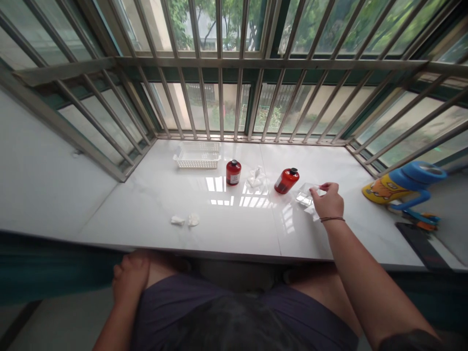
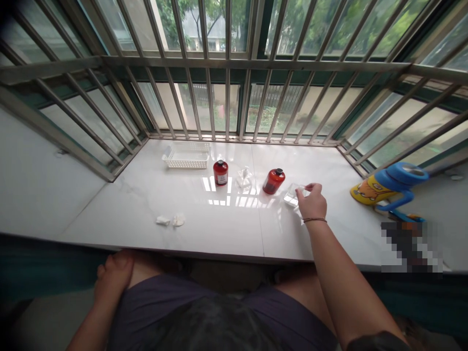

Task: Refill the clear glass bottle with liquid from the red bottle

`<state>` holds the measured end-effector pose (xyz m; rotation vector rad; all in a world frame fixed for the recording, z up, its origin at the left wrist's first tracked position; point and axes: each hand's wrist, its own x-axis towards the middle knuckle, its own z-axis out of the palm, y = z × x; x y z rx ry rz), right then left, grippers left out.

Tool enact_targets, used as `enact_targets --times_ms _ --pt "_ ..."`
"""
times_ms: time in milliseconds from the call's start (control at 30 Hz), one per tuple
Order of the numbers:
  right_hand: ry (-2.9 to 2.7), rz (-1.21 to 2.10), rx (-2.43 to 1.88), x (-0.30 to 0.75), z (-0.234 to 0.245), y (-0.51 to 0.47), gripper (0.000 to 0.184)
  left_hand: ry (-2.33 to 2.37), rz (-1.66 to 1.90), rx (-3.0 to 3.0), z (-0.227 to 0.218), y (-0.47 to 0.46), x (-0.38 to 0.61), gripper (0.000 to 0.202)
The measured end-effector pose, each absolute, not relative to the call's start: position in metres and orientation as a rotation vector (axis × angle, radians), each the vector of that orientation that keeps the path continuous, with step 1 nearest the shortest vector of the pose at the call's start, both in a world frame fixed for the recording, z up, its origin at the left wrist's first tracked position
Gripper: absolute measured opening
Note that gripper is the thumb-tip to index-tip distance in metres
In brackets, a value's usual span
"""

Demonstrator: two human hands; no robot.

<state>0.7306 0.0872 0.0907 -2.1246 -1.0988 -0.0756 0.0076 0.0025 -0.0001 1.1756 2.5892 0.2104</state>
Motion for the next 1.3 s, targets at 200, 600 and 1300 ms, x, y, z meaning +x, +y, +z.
enact_targets --times_ms 200,600,1300 --pt "-1.03 -0.075 -2.044 0.701 0.082 0.034 0.05 2.584 0.137 1.207 0.006 0.008 0.011 0.096" --pt "-1.291 0.305 -2.017 0.586 0.058 -0.058 0.05 2.748 0.634 1.287 0.018 0.013 0.004 0.059" --pt "-1.588 0.607 -1.593 0.517 0.097 -0.092 0.023 1.741 1.05 1.398 0.098 0.075 0.137 0.046"
